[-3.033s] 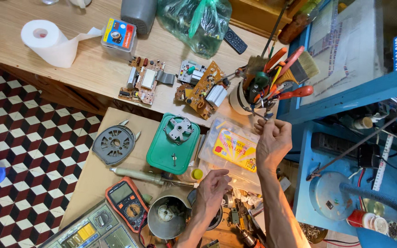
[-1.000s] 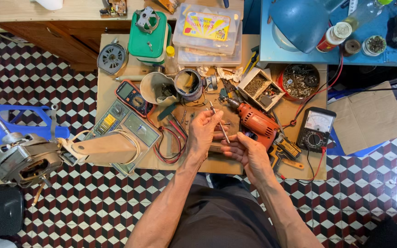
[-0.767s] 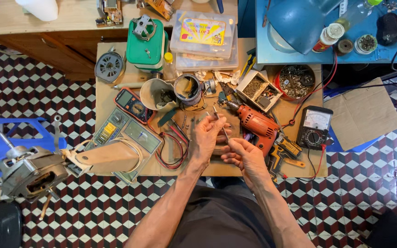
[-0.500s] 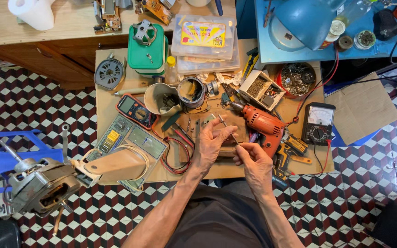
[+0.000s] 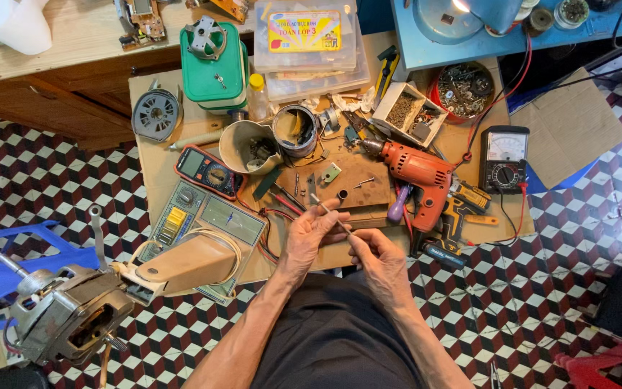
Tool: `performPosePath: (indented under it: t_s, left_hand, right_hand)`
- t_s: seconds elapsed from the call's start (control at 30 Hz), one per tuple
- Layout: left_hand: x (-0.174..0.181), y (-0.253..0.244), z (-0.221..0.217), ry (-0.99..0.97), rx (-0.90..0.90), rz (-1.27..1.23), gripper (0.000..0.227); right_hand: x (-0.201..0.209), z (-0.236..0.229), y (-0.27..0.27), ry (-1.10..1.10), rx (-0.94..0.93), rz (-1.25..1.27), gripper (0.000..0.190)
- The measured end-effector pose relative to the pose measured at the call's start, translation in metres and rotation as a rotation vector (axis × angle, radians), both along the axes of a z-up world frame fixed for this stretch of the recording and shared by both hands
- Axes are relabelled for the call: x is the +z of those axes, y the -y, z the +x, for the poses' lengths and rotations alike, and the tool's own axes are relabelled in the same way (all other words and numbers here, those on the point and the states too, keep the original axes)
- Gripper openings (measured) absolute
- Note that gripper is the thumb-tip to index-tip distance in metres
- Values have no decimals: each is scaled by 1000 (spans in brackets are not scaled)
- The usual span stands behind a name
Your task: The person uses a cordless drill to make holes in small cylindrical metal parts. They repeatedly pick up the parts, position them, drill, and inspect the results. The person also retrieves a screwdriver from a toolbox and uses it to adjust the drill bit.
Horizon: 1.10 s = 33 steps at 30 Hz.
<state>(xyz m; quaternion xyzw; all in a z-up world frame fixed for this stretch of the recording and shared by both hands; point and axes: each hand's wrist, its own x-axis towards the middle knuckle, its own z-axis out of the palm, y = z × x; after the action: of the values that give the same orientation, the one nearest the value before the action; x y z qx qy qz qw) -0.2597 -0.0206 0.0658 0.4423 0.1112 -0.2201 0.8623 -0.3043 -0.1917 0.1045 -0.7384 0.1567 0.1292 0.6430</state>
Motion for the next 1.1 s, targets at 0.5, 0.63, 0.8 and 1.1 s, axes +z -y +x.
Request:
performPosePath:
  t_s: [0.5, 0.63, 0.8, 1.1]
  left_hand:
    - [-41, 11, 62, 159, 204, 538, 29]
    - [-43, 21, 64, 100, 237, 582, 28]
    - [-46, 30, 73, 54, 293, 527, 30]
    - [-34, 57, 106, 39, 277, 487, 31]
  right_hand:
    - [-94, 52, 14, 134, 72, -469, 38]
    - [-122, 86, 4, 262, 114, -502, 42]
    - [-118, 108, 11, 297, 184, -504, 25]
    - [-85, 150, 49, 21, -11, -19, 32]
